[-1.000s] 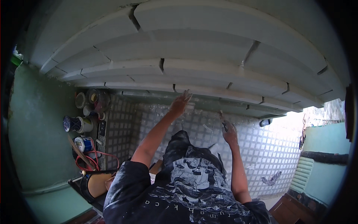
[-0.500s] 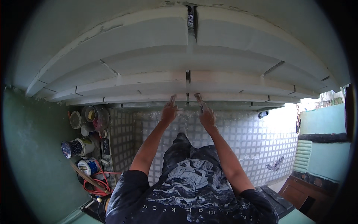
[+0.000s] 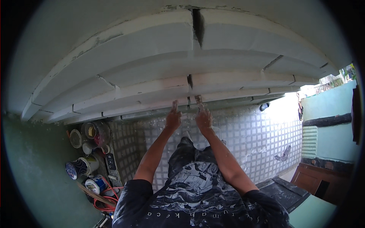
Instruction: Patching or smoothing gaps in a tiered wall using putty and a scraper.
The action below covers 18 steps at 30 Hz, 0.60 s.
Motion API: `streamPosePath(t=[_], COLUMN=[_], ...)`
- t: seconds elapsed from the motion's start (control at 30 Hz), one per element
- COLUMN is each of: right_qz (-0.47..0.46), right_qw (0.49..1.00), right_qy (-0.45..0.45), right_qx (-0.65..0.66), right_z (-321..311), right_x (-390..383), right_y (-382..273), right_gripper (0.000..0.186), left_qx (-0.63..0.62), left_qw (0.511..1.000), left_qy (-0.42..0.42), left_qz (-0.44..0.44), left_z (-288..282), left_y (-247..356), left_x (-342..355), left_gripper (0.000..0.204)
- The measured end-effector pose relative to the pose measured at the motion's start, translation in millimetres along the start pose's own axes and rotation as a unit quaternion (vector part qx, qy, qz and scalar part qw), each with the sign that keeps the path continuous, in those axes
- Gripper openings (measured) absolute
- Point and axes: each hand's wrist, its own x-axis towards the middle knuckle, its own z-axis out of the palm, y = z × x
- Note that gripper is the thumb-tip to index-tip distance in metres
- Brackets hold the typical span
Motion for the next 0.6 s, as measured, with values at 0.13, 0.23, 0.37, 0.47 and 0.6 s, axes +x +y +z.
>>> streamPosePath(t=[0.13,0.23,0.37,0.47,0.6], right_qz=[-0.035,-0.097,-0.138,-0.115,-0.12], right_qw=[0.999,0.995,0.99,0.991,0.991], right_qy=[0.002,0.006,-0.026,-0.036,0.015], right_qx=[-0.017,-0.007,-0.024,-0.053,-0.065], right_z=[5,-23,-45,-35,-18], right_x=[5,47,53,35,3], right_y=[17,27,13,7,-1], right_gripper=[0.032,0.028,0.028,0.026,0.034], left_qx=[0.007,0.015,0.005,0.029,0.033], left_qw=[0.999,0.998,0.998,0.999,0.997], left_qy=[-0.037,-0.051,-0.061,-0.04,-0.065], left_qz=[-0.023,-0.018,-0.025,-0.013,-0.038], left_z=[-7,-7,-7,-1,-4], left_y=[4,0,-1,-3,2], left_x=[0,5,0,-1,1], left_gripper=[0.011,0.01,0.011,0.012,0.014])
